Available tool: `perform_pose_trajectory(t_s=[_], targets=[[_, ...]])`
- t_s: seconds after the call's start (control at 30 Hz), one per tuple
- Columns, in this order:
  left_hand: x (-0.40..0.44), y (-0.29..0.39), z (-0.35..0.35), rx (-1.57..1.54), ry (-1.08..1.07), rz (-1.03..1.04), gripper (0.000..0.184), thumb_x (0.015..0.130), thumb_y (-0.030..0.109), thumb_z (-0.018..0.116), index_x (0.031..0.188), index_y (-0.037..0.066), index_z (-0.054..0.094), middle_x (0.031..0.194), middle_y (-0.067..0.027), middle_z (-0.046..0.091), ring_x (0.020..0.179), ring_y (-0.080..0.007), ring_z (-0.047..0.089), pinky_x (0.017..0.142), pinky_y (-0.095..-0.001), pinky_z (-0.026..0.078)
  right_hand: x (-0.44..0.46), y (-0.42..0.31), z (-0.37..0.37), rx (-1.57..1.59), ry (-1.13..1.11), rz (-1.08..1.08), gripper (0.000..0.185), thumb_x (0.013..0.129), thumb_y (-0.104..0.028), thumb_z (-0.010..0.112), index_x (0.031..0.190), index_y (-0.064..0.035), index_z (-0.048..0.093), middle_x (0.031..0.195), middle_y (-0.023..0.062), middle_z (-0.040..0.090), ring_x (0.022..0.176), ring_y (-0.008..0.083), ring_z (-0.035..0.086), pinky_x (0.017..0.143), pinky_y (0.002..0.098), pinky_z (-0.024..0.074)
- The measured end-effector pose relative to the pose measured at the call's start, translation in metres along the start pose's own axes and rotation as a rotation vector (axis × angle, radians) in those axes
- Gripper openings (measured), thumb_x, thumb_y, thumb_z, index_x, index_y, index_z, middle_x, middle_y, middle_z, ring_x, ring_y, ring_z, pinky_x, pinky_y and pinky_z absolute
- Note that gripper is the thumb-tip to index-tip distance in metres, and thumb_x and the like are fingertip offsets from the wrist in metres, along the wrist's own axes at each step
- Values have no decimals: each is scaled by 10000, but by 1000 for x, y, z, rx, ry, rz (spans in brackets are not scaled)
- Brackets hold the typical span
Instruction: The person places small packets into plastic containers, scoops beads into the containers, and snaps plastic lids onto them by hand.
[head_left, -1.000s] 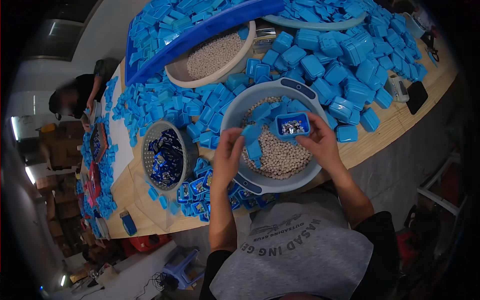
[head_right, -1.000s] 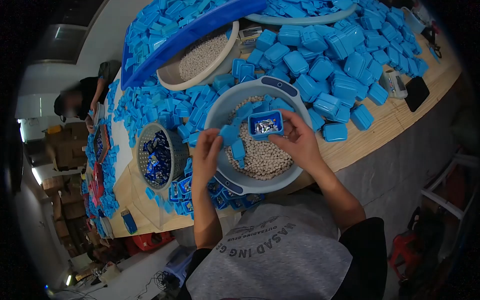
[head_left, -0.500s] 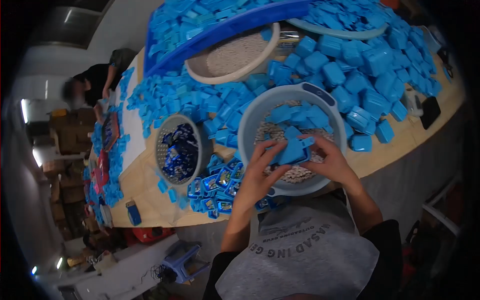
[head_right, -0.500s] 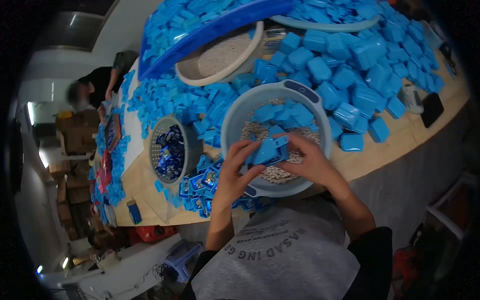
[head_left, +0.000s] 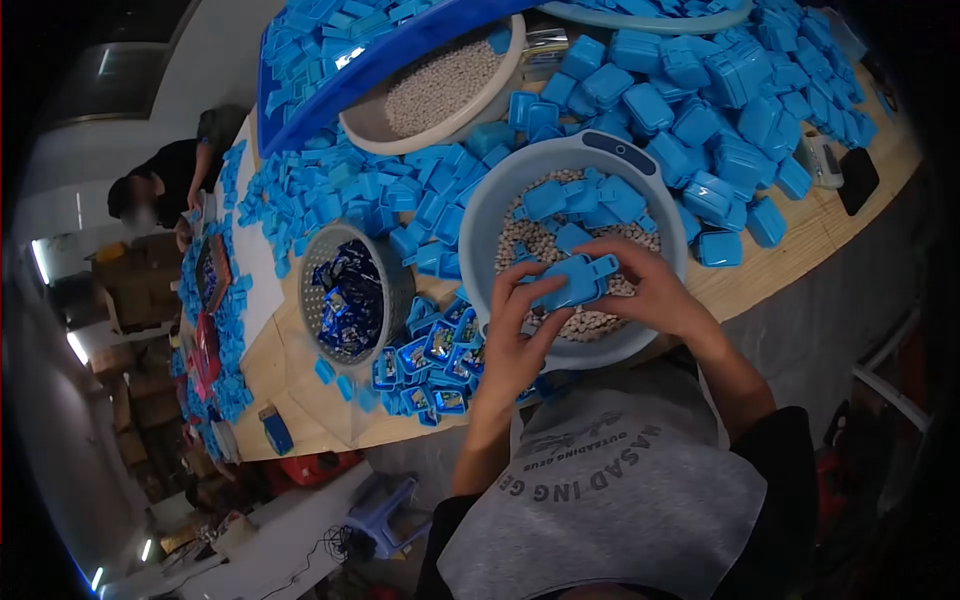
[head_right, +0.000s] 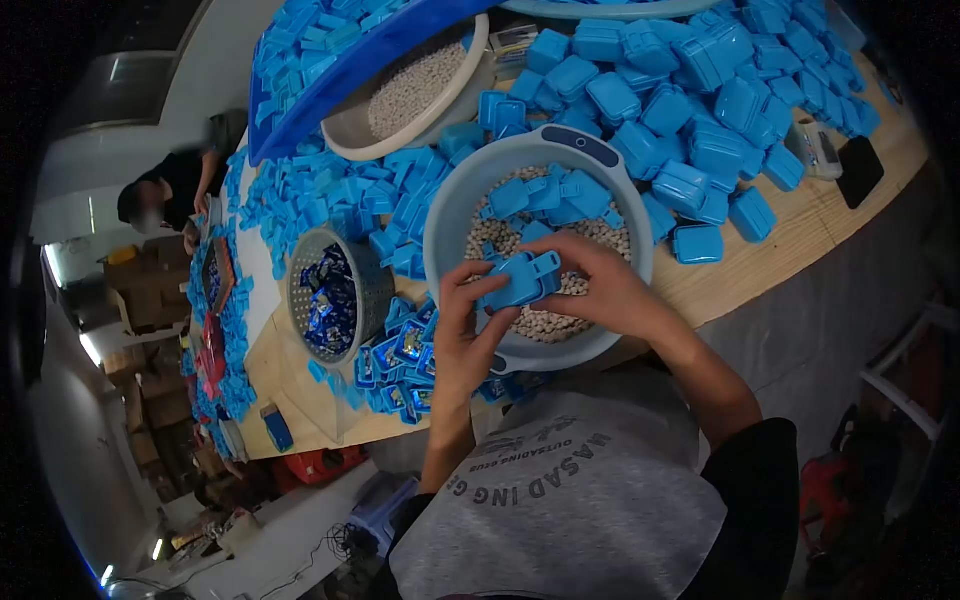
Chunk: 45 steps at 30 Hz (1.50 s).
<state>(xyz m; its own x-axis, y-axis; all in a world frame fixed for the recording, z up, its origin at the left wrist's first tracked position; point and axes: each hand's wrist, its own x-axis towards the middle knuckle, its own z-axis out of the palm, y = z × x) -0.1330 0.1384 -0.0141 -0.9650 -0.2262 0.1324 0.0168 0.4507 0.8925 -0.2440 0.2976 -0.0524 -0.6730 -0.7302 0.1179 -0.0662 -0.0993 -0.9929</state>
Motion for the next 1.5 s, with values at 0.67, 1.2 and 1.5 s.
perform_pose_trajectory(t_s=[0.67, 1.2, 1.5], targets=[[-5, 8, 7, 151, -86, -40, 395, 714, -30, 663, 1069, 88, 537, 1183, -117, 430, 969, -238, 539, 678, -311, 493, 1, -7, -7, -47, -142, 29, 525, 682, -131, 725, 1166, -91, 526, 1149, 72, 525, 1068, 208, 498, 881, 323, 406], [-216, 70, -305, 1212, 2075, 17, 359, 884, 104, 415, 1220, -23, 397, 1168, -137, 489, 987, -205, 528, 838, -309, 443, 1, 3, 0, 102, 52, 180, 462, 703, -78, 673, 1134, -36, 512, 1110, 99, 523, 1026, 208, 504, 835, 349, 447], [-41, -19, -25, -255, 178, -26, 522, 829, 46, 501, 1322, 53, 330, 1345, -134, 337, 1208, -263, 384, 985, -378, 335, -7, -14, 14, 20, -68, 81, 487, 695, -100, 716, 1154, -113, 554, 1207, 51, 493, 1032, 155, 492, 779, 290, 448]])
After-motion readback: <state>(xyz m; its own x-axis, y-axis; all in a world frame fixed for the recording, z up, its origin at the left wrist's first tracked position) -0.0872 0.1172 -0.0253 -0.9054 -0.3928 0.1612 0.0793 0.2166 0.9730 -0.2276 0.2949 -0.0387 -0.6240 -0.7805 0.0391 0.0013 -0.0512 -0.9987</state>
